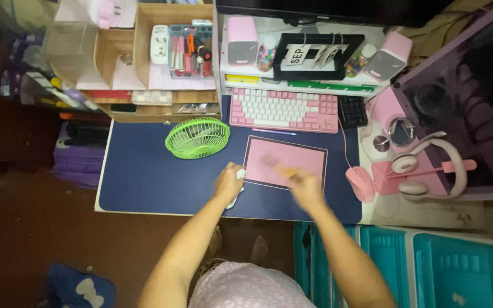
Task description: The person cleans a pink computer case and a pink tablet using a brush and a white cloth. They brush dust off the computer case, wipe it down, then brush and wipe the tablet before placing it back on the case and cleaning the case again.
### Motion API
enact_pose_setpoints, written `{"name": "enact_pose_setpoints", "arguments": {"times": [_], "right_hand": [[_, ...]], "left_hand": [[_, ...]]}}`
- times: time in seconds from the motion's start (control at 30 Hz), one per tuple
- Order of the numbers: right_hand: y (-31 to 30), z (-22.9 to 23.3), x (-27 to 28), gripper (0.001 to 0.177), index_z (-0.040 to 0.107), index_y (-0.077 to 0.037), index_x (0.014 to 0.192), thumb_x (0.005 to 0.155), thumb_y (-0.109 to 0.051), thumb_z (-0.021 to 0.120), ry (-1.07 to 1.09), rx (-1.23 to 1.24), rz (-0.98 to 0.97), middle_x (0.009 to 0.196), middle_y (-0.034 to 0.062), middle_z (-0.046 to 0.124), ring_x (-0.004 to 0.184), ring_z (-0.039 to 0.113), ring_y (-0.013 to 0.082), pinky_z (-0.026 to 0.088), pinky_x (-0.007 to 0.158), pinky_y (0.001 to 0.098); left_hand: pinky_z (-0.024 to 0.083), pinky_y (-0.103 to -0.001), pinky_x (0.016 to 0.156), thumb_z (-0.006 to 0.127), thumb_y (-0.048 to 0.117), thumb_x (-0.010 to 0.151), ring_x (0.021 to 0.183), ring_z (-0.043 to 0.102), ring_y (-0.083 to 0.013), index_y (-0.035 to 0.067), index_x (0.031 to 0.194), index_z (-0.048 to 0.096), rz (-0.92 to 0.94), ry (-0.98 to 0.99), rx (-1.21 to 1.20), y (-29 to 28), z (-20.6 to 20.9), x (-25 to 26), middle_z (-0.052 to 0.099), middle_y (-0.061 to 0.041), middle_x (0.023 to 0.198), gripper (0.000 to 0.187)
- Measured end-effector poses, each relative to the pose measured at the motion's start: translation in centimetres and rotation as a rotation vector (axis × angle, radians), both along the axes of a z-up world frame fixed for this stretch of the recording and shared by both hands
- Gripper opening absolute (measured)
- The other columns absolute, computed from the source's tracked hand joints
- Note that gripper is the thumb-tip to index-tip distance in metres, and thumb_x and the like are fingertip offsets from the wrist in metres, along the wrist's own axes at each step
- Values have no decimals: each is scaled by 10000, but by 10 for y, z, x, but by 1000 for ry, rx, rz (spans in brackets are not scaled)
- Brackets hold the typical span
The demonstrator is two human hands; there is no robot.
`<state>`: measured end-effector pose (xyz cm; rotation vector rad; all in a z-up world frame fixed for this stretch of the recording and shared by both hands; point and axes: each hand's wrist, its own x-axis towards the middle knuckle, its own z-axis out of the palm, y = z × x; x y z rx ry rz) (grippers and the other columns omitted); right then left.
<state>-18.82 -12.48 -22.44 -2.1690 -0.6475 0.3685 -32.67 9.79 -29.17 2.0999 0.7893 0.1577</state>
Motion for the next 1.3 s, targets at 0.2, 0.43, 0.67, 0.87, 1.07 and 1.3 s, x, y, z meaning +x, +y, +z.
{"name": "enact_pose_setpoints", "arguments": {"times": [0.2,0.43,0.67,0.87,1.07,1.3], "right_hand": [[6,-27,-5,167,737,0,1028,912,-116,706,-302,-223,-130,899,192,707,796,693,339,548,717,447],[-24,-28,-4,237,731,-5,1098,905,-130,673,-255,-21,-301,918,192,726,811,728,333,565,729,444],[6,-44,-31,255,737,-34,1149,982,-201,642,-230,-45,-180,1038,217,752,915,738,370,577,799,457],[-26,-37,-4,265,709,6,1143,932,-127,618,-414,-51,-482,914,229,716,832,704,377,553,739,495],[18,-50,-31,119,711,-18,991,953,-110,644,-295,-208,-230,771,188,685,707,684,365,551,682,503],[-9,-38,-27,120,687,5,1008,1002,-105,641,-376,-89,-563,907,225,723,825,716,374,567,736,472]], "left_hand": [[547,-487,862,669,15,822,959,701,-385,90,995,757,-269,67,209,4,14,8,639,-76,1311,208],[552,-484,899,651,-36,765,1056,695,-378,65,979,745,-548,219,321,26,23,21,485,-112,1537,254],[547,-492,910,635,49,844,1062,688,-384,72,997,752,-689,274,358,37,26,33,487,-153,1510,194],[550,-507,900,582,55,891,1053,691,-392,37,1025,736,-727,329,377,39,25,41,556,-161,1433,205],[552,-499,892,571,97,936,1056,697,-395,-3,1190,623,-699,415,342,43,27,55,703,-206,1182,278],[550,-496,875,613,83,874,1044,696,-399,9,1254,598,-744,396,335,47,32,50,702,-204,1151,387]]}}
